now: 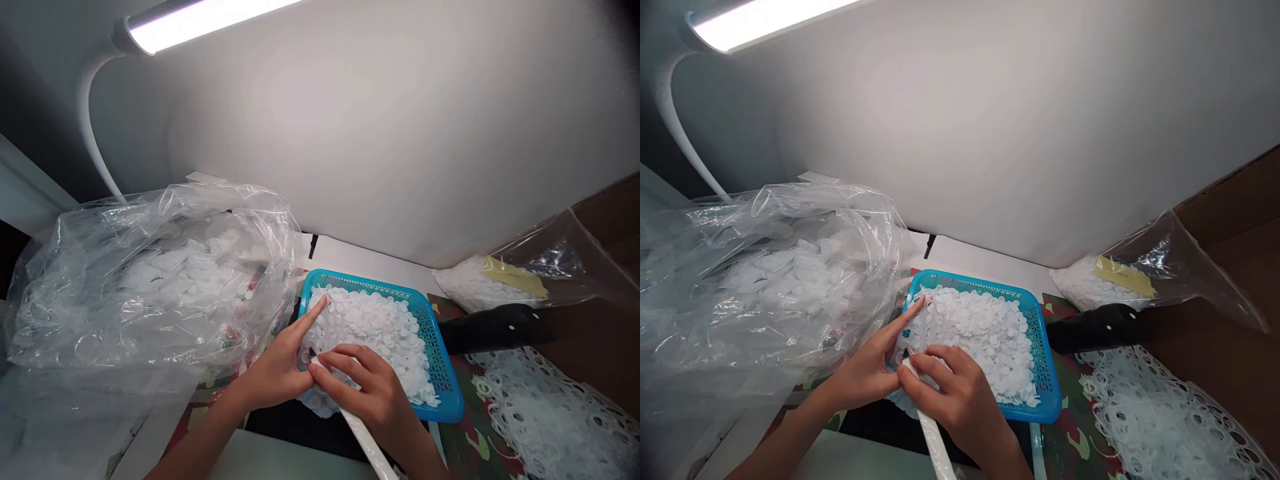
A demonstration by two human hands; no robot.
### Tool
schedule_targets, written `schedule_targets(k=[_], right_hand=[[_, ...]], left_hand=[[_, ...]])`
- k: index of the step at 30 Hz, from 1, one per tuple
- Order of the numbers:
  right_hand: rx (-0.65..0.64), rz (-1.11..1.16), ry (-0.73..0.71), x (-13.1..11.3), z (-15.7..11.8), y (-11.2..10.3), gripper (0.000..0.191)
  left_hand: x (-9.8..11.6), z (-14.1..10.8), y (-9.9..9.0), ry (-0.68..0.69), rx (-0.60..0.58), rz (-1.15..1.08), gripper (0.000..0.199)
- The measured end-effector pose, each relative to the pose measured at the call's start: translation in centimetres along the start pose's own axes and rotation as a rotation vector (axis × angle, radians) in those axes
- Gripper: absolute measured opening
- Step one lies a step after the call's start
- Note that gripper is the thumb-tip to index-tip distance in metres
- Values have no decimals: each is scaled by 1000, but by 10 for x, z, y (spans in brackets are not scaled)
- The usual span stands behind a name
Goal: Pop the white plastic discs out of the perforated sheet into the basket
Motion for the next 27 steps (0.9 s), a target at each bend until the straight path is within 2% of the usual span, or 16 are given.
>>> schedule_targets(k=[11,17,21,27], right_hand=[[18,-71,17,3,-2,4,23],[-75,-85,23,6,7,4,20],[-121,-98,-35,10,7,5,21],[-93,-128,-112,12,2,10,18]], left_hand=[[5,1,0,-28,7,4,84],[3,0,0,-37,-1,21,84],[2,0,0,-31,-9,19,86],[0,-1,0,-44,-18,-14,88]])
Point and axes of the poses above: each hand's wrist, its own z-axis towards the middle knuckle, its own y-axis out of the palm, x = y × z, the point moved 5 cm from there along z, towards the middle knuckle, and after that the axes turned 3 degrees about -x, right-handed, at the moved point
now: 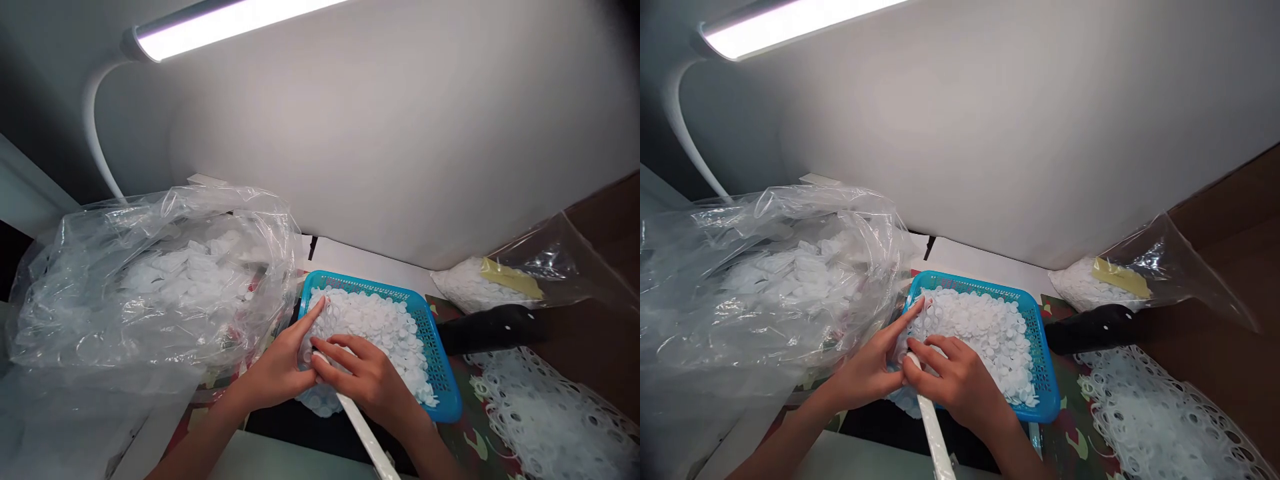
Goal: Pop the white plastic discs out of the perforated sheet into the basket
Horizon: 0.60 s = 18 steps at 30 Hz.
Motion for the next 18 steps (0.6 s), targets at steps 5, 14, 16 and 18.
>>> schedule_targets(k=[5,14,16,18], right_hand=[[149,-20,-22,-4,0,-5,14],[317,103,107,-3,-11,-4,35],[324,156,137,-1,-14,-1,40],[331,211,167,1,-15,1,40]], left_hand=[[0,1,-2,-51,33,-43,86],[-2,1,1,-86,20,-72,84],[-2,1,0,-93,22,-64,84],[-3,1,0,-103,20,-61,85]])
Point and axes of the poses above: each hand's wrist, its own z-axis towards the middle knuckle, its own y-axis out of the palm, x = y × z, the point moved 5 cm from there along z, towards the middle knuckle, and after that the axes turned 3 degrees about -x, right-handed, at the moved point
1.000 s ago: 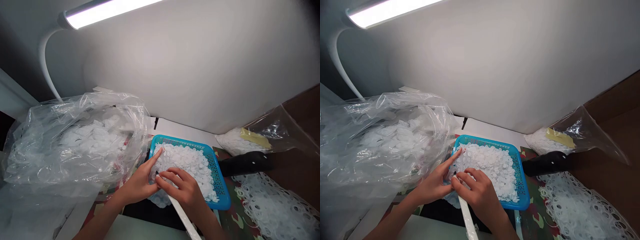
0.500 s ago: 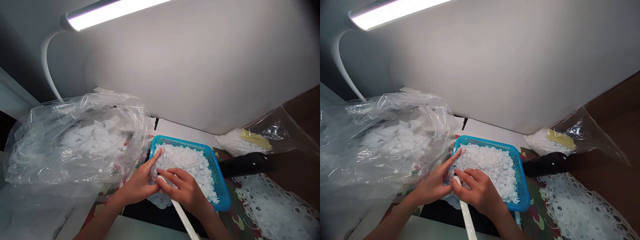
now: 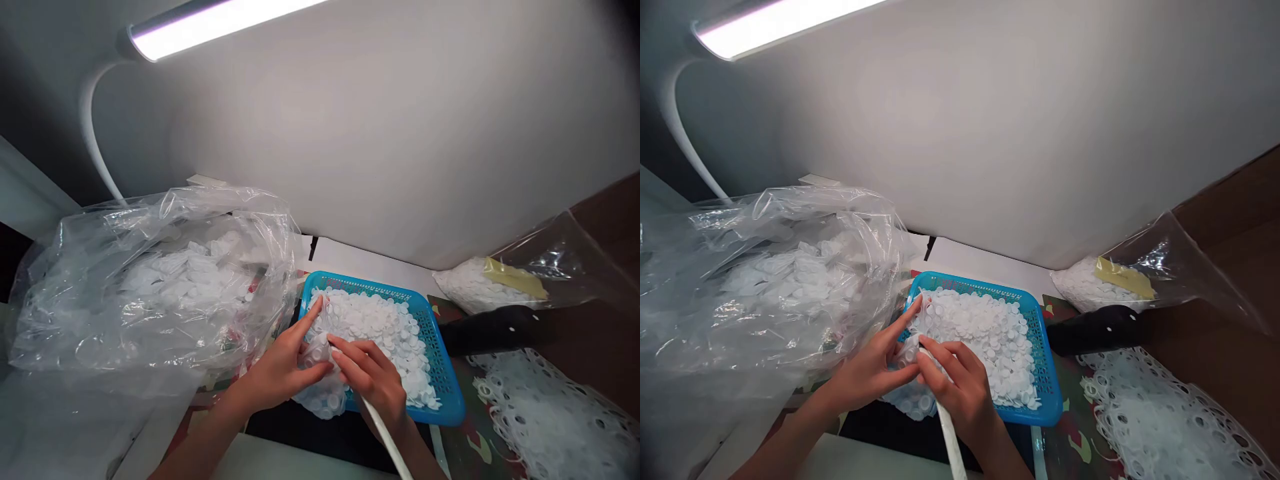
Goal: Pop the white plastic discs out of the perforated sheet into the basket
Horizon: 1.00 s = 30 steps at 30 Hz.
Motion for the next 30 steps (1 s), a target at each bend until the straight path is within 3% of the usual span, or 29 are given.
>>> schedule_targets(k=[6,17,22,30], right_hand=[[-14,59,58,3,6,0,27],[-3,-18,86,0,-3,-8,27],[-20,-88,34,-2,-6,-3,23],[-73,-184,-112,-4,-3,1,27]], left_hand=[[0,2,-1,45,67,-86,76],[5,0,-3,146,189,-45,60],[1,4,0,185,141,-218,58],[-10,8,0,215,-6,-392,77]])
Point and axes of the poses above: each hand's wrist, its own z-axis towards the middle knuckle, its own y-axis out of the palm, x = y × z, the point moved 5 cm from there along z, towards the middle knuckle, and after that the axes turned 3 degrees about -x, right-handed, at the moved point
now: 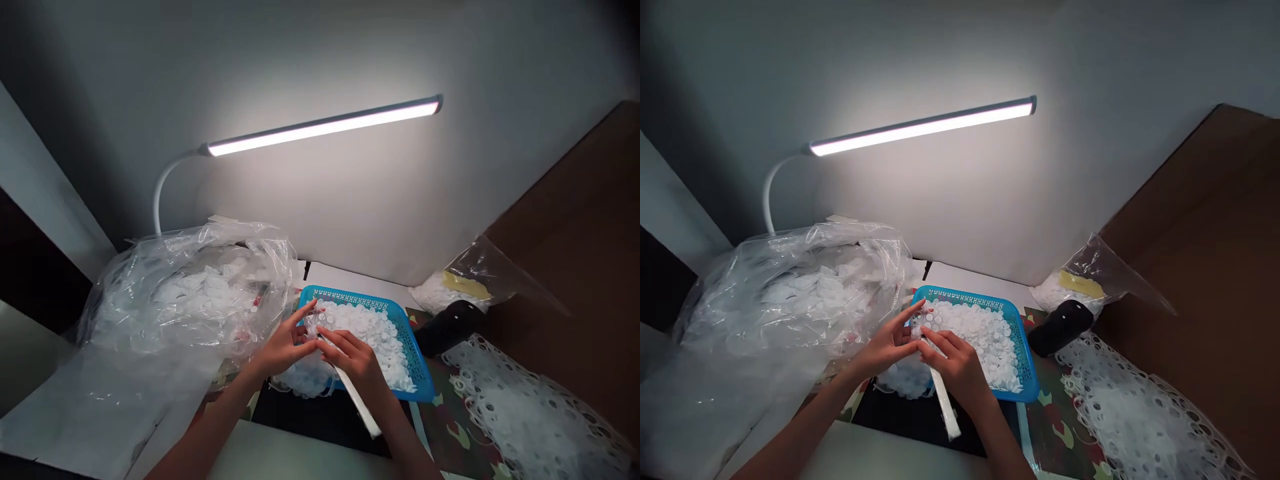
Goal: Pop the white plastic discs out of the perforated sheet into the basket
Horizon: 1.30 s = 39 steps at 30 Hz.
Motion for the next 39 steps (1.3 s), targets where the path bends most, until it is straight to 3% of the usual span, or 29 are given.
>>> schedule_targets(k=[7,15,24,33,39], right_hand=[[112,-53,-62,-5,-2,-8,23],[196,-96,-61,10,9,-25,22],[250,-34,242,46,-12,-63,26],[135,244,441,41,-20,-37,28],[147,462,462,37,3,-22,31]], left_hand=[[-2,0,-3,40,1,77,81],[-3,-1,-4,60,-39,158,81],[-3,1,-8,104,-35,169,87],[-3,3,-7,122,-60,229,87],[10,9,-9,128,-55,435,52]])
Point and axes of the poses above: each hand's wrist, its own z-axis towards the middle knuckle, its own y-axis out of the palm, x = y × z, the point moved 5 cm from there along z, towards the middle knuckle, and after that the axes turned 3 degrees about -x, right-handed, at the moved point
